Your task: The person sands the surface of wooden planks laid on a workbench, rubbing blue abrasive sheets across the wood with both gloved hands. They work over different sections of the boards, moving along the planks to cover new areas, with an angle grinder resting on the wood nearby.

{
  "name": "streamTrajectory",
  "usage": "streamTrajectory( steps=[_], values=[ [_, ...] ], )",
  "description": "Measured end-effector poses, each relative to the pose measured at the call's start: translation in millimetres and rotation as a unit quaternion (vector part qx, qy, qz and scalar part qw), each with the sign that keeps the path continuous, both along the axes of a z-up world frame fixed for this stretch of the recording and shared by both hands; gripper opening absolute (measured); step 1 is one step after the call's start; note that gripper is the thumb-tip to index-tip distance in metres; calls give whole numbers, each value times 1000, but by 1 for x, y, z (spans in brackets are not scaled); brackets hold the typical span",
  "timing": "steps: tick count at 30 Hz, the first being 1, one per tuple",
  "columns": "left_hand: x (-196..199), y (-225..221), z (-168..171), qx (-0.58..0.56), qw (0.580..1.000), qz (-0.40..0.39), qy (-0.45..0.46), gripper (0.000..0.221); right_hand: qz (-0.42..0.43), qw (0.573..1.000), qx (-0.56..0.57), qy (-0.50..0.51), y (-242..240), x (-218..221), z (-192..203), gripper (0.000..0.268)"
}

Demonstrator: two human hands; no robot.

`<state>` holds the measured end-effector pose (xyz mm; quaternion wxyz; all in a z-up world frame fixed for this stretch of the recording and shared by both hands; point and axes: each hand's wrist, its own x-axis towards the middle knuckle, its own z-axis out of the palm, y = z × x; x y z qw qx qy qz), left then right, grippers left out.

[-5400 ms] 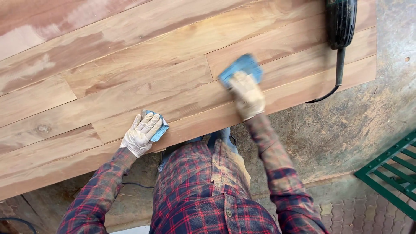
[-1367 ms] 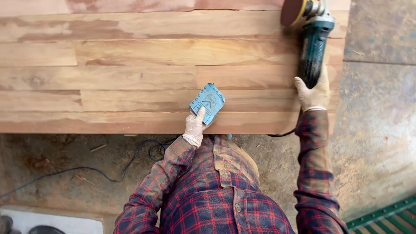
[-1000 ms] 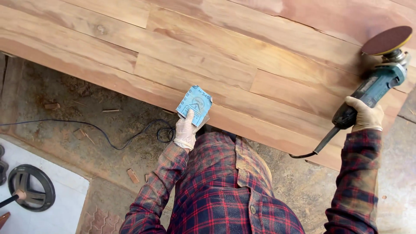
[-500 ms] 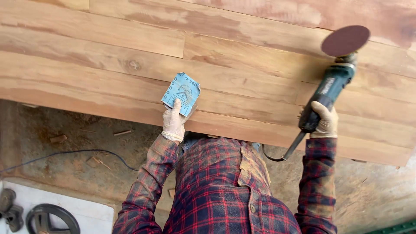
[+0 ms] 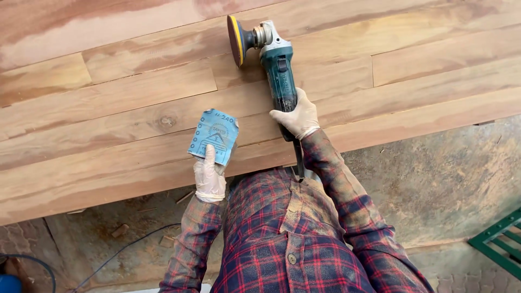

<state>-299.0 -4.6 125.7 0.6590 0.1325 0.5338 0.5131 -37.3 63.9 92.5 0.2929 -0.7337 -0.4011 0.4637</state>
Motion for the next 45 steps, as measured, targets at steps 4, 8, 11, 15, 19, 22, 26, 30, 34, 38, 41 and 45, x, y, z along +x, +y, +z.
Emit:
streamTrajectory(
  steps=[4,8,11,15,19,22,26,30,34,38,41,45],
  values=[
    [33,-7,-14,4,999,-49,-13,44,52,996,-38,-57,-1,10,17,79],
    [99,0,1,-22,991,-118,-52,42,68,988,63,-121,-20,42,35,69],
    [162,1,17,-8,986,-148,-70,40,4,977,211,11,-53,96,68,37],
    [255,-24,-18,-10,980,-177,-85,35,17,890,391,-233,-106,156,118,27],
    [342,-57,-60,-31,976,-195,-88,32,13,865,399,-304,-160,218,108,21],
    [396,-81,-63,-3,969,-243,-52,28,77,869,396,-288,-175,265,99,36],
    [441,-77,-18,135,918,-372,-22,48,44,958,275,-68,-177,312,81,83],
    [436,-70,-42,140,788,-577,166,51,-90,972,159,144,-201,332,13,53],
    [454,-61,-35,115,746,-637,159,45,-217,896,101,375,-213,347,-25,49],
    [468,-38,-20,251,721,-598,243,49,-263,922,175,224,-193,389,-1,33],
    [458,0,-40,441,576,-533,436,59,-200,932,292,-80,-174,415,19,27],
    [422,43,-114,484,359,-576,552,68,29,927,179,-329,-180,405,-59,46]
  ],
)
